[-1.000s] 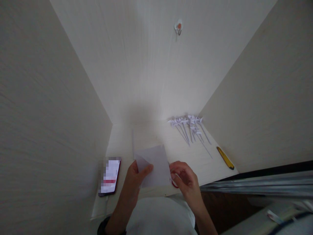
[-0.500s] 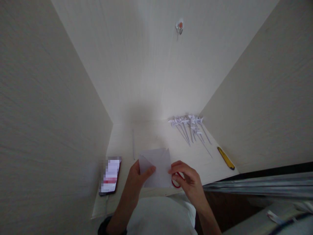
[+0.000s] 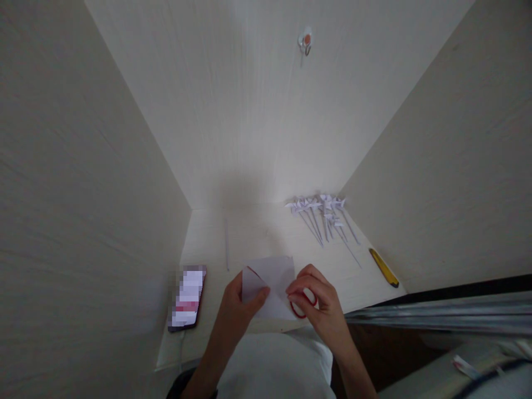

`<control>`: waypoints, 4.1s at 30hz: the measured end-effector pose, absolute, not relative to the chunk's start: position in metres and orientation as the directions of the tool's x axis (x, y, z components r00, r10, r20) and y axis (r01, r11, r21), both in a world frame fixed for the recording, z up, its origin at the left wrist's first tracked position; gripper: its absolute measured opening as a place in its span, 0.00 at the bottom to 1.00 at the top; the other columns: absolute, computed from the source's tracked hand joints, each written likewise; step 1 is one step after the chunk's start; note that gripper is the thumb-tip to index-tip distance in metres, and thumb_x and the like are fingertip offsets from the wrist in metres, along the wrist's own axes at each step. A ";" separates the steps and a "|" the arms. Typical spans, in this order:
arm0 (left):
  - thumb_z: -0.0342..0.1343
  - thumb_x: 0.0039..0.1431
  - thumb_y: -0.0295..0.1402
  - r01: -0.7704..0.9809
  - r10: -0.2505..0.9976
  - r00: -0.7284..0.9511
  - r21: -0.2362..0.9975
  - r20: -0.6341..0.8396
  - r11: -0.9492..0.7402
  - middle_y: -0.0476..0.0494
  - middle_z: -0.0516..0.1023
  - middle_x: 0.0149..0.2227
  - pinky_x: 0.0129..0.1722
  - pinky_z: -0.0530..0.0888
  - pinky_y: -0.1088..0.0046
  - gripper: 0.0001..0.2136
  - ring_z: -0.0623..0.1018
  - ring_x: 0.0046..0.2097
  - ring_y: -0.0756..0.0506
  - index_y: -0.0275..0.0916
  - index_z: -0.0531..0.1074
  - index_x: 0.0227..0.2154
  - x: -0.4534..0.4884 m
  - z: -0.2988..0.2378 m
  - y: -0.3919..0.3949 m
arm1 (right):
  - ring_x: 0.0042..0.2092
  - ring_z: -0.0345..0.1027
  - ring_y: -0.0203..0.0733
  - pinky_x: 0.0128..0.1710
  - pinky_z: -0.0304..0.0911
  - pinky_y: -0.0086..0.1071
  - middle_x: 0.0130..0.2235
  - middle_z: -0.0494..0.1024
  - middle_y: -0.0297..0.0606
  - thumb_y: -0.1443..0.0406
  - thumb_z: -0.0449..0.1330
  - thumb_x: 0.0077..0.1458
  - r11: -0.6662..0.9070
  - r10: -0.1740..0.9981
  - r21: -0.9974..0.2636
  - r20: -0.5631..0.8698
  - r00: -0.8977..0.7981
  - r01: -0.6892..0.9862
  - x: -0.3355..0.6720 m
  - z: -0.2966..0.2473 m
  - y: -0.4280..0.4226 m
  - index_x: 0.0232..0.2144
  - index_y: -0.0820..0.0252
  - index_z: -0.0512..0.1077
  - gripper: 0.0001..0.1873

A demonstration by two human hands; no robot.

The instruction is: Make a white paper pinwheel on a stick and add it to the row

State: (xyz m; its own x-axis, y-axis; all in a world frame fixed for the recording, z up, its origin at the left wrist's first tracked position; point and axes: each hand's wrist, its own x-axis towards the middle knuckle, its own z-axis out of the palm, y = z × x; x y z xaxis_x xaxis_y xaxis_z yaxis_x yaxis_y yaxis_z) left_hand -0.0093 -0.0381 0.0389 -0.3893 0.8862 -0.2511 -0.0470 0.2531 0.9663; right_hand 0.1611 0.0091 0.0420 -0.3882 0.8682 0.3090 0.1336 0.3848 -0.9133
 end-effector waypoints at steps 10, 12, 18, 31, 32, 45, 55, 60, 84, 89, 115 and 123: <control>0.60 0.44 0.34 0.028 0.913 -0.360 0.975 -0.194 0.219 0.46 0.80 0.28 0.31 0.73 0.71 0.09 0.77 0.31 0.44 0.36 0.75 0.30 -0.007 0.043 -0.039 | 0.31 0.63 0.36 0.29 0.59 0.28 0.28 0.64 0.32 0.69 0.61 0.55 0.404 0.882 -0.852 0.266 -0.389 0.334 0.159 0.045 0.006 0.28 0.57 0.74 0.05; 0.60 0.45 0.34 0.022 0.918 -0.338 0.974 -0.207 0.227 0.46 0.80 0.28 0.31 0.73 0.72 0.09 0.77 0.31 0.44 0.36 0.75 0.30 -0.007 0.043 -0.039 | 0.31 0.63 0.36 0.30 0.59 0.28 0.28 0.64 0.32 0.70 0.60 0.55 0.403 0.882 -0.846 0.259 -0.393 0.348 0.158 0.045 0.006 0.27 0.57 0.73 0.05; 0.59 0.48 0.34 0.106 0.947 -0.243 0.965 -0.210 0.241 0.46 0.78 0.29 0.31 0.72 0.73 0.07 0.75 0.31 0.45 0.37 0.74 0.30 -0.011 0.041 -0.039 | 0.31 0.63 0.37 0.29 0.58 0.29 0.30 0.64 0.32 0.70 0.59 0.56 0.351 0.893 -0.834 0.161 -0.421 0.426 0.158 0.046 0.006 0.28 0.56 0.73 0.06; 0.59 0.48 0.34 0.127 0.946 -0.256 0.963 -0.198 0.236 0.47 0.77 0.27 0.30 0.71 0.74 0.07 0.75 0.30 0.46 0.37 0.74 0.29 -0.009 0.044 -0.039 | 0.31 0.63 0.37 0.28 0.57 0.29 0.29 0.64 0.33 0.70 0.58 0.55 0.321 0.899 -0.815 0.103 -0.425 0.482 0.157 0.045 0.007 0.27 0.57 0.71 0.06; 0.59 0.48 0.34 0.132 0.946 -0.259 0.963 -0.197 0.236 0.47 0.77 0.27 0.29 0.71 0.74 0.07 0.75 0.30 0.46 0.37 0.74 0.29 -0.009 0.044 -0.039 | 0.31 0.63 0.37 0.28 0.57 0.29 0.29 0.64 0.33 0.70 0.58 0.55 0.320 0.899 -0.814 0.099 -0.426 0.485 0.157 0.045 0.007 0.27 0.57 0.71 0.06; 0.60 0.47 0.35 0.173 0.955 -0.244 0.961 -0.172 0.217 0.47 0.77 0.28 0.30 0.71 0.74 0.09 0.74 0.30 0.46 0.37 0.74 0.32 -0.009 0.039 -0.040 | 0.29 0.61 0.37 0.27 0.57 0.29 0.29 0.64 0.32 0.69 0.57 0.55 0.311 0.905 -0.807 0.091 -0.415 0.502 0.155 0.042 0.007 0.26 0.57 0.69 0.06; 0.60 0.47 0.34 0.149 0.950 -0.257 0.964 -0.178 0.221 0.47 0.79 0.30 0.32 0.72 0.74 0.10 0.76 0.32 0.45 0.36 0.75 0.33 -0.010 0.039 -0.039 | 0.29 0.60 0.37 0.27 0.56 0.30 0.29 0.63 0.32 0.69 0.57 0.55 0.300 0.904 -0.809 0.073 -0.421 0.505 0.155 0.045 0.006 0.25 0.57 0.66 0.07; 0.60 0.47 0.34 0.091 0.939 -0.272 0.966 -0.211 0.244 0.46 0.80 0.29 0.30 0.73 0.73 0.10 0.76 0.31 0.45 0.36 0.76 0.33 -0.009 0.039 -0.037 | 0.29 0.60 0.37 0.27 0.56 0.29 0.29 0.63 0.32 0.69 0.57 0.56 0.329 0.897 -0.812 0.109 -0.429 0.483 0.154 0.048 0.004 0.28 0.57 0.68 0.05; 0.59 0.46 0.35 0.047 0.927 -0.301 0.968 -0.222 0.247 0.43 0.82 0.33 0.32 0.77 0.69 0.15 0.80 0.34 0.43 0.33 0.75 0.37 -0.008 0.037 -0.038 | 0.34 0.68 0.39 0.30 0.67 0.30 0.35 0.70 0.37 0.54 0.57 0.57 0.054 0.990 -0.969 0.020 -0.139 0.241 0.153 0.040 0.008 0.41 0.57 0.67 0.15; 0.58 0.46 0.34 0.100 0.939 -0.288 0.969 -0.188 0.225 0.44 0.82 0.32 0.32 0.76 0.70 0.14 0.80 0.33 0.44 0.34 0.75 0.36 -0.006 0.040 -0.039 | 0.32 0.70 0.39 0.28 0.66 0.30 0.36 0.68 0.36 0.52 0.58 0.55 -0.014 0.988 -0.976 -0.047 -0.147 0.219 0.153 0.040 0.008 0.41 0.57 0.67 0.17; 0.57 0.47 0.36 0.312 0.941 -0.325 0.928 -0.096 0.202 0.42 0.80 0.30 0.32 0.76 0.68 0.12 0.78 0.31 0.43 0.35 0.75 0.33 -0.004 0.034 -0.038 | 0.43 0.67 0.41 0.36 0.67 0.31 0.42 0.70 0.38 0.65 0.58 0.57 0.269 0.959 -0.927 0.232 -0.163 0.262 0.158 0.035 0.011 0.31 0.56 0.68 0.02; 0.56 0.48 0.36 0.361 0.951 -0.297 0.912 -0.085 0.195 0.42 0.80 0.29 0.32 0.75 0.68 0.11 0.77 0.30 0.43 0.35 0.75 0.32 -0.003 0.036 -0.038 | 0.42 0.66 0.42 0.38 0.67 0.36 0.43 0.70 0.41 0.68 0.57 0.59 0.432 0.898 -0.759 0.409 -0.159 0.487 0.153 0.040 0.006 0.32 0.55 0.68 0.03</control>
